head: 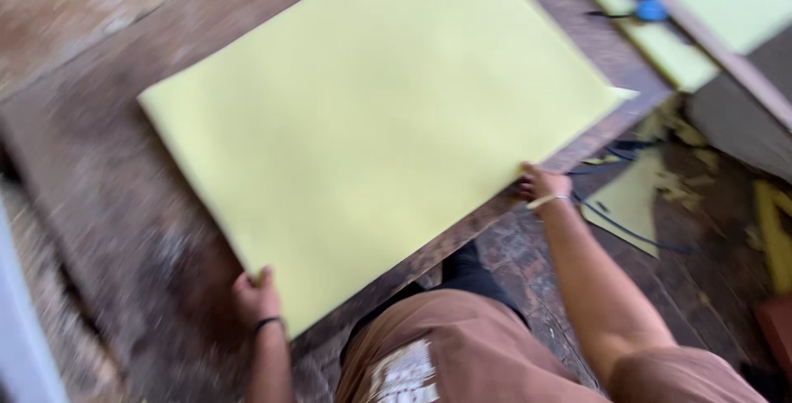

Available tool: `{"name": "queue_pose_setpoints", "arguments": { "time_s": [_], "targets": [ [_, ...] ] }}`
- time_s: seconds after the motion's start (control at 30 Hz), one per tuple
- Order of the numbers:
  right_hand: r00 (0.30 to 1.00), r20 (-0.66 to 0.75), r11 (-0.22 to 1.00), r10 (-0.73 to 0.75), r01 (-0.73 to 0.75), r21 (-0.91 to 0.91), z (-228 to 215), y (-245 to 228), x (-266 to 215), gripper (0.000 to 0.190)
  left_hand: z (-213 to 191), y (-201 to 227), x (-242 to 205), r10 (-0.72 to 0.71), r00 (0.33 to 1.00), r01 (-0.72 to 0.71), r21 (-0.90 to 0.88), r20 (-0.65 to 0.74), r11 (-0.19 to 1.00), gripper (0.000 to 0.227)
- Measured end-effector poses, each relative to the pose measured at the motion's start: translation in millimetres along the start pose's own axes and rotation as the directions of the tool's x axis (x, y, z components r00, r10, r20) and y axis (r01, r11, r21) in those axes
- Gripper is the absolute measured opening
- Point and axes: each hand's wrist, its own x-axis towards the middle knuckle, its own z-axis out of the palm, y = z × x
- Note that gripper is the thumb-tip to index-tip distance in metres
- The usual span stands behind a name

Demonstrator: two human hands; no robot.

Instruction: The person measures a large yellow foam sheet with a tape measure and a metal ruler, then uses a long wooden straightedge and a utility knife to cut the foam into rectangular pieces. The person removes the cut strips and sets them aside.

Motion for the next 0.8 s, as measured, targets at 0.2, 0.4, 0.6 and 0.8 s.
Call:
{"name": "queue_pose_setpoints", "arguments": {
  "time_s": [0.2, 0.4, 0.6, 0.8],
  "targets": [
    [0.978, 0.203, 0.998, -0.056, 0.052, 0.027, -6, 9, 17, 0.029, 17, -49, -41, 0.126, 0.99, -0.132, -0.106, -0.06, 0.986, 0.046],
    [0.982, 0.173, 0.977, -0.083, 0.114, -0.182, 5, 29, -10, 0.019, 1, -35, -53, 0.024, 0.999, -0.035, -0.255, -0.046, 0.966, 0.047],
    [0.919, -0.012, 0.868, -0.394, 0.368, -0.333, 17, 41, -34, 0.045, -20, -13, -57, -0.019, 0.999, 0.028, -0.284, 0.033, 0.958, 0.05],
    [0.294, 0.784, -0.295, -0.547, 0.809, -0.509, 65, 76, -100, 0.036, -31, -2, -69, -0.022, 0.995, 0.041, -0.194, 0.096, 0.98, 0.053]
  ]
}}
